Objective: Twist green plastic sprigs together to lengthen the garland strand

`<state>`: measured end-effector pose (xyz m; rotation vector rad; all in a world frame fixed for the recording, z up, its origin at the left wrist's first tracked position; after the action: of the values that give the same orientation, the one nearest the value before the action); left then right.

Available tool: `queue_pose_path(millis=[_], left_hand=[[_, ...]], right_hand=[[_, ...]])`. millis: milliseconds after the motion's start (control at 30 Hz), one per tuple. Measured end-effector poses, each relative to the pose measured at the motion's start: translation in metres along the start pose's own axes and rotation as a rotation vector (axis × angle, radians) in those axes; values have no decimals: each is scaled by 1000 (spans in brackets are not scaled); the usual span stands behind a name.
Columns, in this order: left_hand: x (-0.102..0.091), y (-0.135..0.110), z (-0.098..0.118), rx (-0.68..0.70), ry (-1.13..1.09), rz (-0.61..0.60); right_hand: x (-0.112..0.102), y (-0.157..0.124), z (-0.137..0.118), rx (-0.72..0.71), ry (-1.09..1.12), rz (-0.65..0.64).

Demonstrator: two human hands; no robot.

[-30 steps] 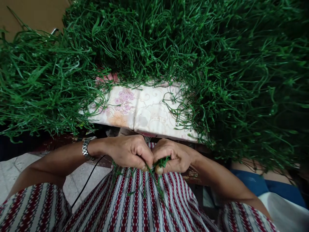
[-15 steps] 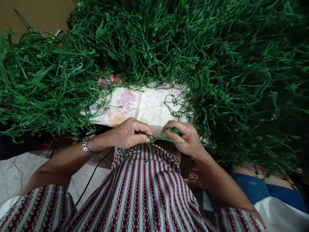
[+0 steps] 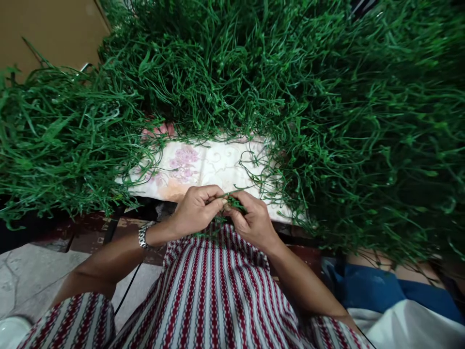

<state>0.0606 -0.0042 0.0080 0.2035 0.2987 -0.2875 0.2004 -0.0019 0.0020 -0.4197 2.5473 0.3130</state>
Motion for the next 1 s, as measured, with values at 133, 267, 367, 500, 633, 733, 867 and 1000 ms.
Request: queue_pose_path(millis=[133,267,367,500,633,733,867,1000], left_hand=[[-5,-2,15,285,331,-290],[-9,-17,35,524,414,-730],[-25,-25,45,531,358,-834],[-56,-12,35,167,175,-469],[-52,9,13,-56,-61,-83],[-36,18,3,-66,-256,39],[-22,17,-2,-74,-369,57],[-16,14,-3,-48,-442,92]], right_hand=[[-6,-7,-5,-151,-218,-105],[-9,-21,-21,-366,-327,-448],[-26,-30,-27,-449,-271,-618],[-65,-20,-18,-289,-197,-406],[-73,4,-10,-195,-273,-135],[-56,18,-10,-181,-164,-66],[-25,22,-3,18,215,-119],[-2,18,4,139,295,-56]])
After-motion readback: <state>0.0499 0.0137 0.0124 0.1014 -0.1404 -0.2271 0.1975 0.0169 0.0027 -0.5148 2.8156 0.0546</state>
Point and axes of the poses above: each hand's wrist, its own y-axis towards the middle knuckle, its own x-axis out of the palm, z = x × y, the point moved 3 cm from there along y, towards the middle knuckle, and after that the axes turned 14 degrees about x, right-handed, at the moved point
